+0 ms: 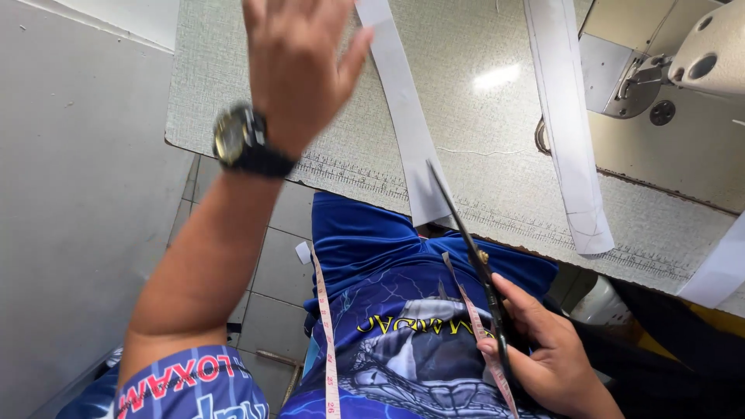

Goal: Cutting long strips of white paper using scissors on a work table next to a sewing machine.

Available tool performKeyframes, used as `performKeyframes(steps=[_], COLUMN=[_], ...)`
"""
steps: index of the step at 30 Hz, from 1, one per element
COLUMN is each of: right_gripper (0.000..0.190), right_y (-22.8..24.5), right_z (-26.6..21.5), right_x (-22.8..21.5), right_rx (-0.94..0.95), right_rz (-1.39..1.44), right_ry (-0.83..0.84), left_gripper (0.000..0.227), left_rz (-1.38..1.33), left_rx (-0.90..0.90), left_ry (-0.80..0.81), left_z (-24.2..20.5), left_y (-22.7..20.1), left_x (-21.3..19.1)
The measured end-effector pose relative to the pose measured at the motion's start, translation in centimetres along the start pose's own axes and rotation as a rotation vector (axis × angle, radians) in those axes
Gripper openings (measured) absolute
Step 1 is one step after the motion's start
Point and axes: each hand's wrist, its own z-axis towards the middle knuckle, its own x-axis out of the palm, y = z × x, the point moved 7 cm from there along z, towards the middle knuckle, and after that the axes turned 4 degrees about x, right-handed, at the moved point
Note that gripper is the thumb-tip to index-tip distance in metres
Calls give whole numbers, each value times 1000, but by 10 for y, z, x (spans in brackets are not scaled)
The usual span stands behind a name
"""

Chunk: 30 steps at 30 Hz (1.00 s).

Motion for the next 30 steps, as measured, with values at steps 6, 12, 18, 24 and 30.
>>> performKeyframes(steps=[6, 12, 18, 24, 30], right_gripper=[87, 94, 89, 85, 89], right_y=[5, -3, -20, -33, -21], right_z=[10, 14, 10, 5, 10], right_x=[-7, -4, 9, 15, 19], right_rx=[31, 149, 115, 147, 109], right_rz=[457, 485, 367, 312, 496], right_ry=[6, 24, 106, 141, 184], left_gripper=[126, 139, 110, 41, 25], left_rz=[-218, -187, -245, -306, -323], left_rx=[61, 112, 41, -58, -38], left_ry=[681, 721, 434, 148, 72], left_z=[-56, -85, -93, -100, -103], left_y=[-65, -92, -109, -120, -120], left_x=[13, 7, -8, -15, -17])
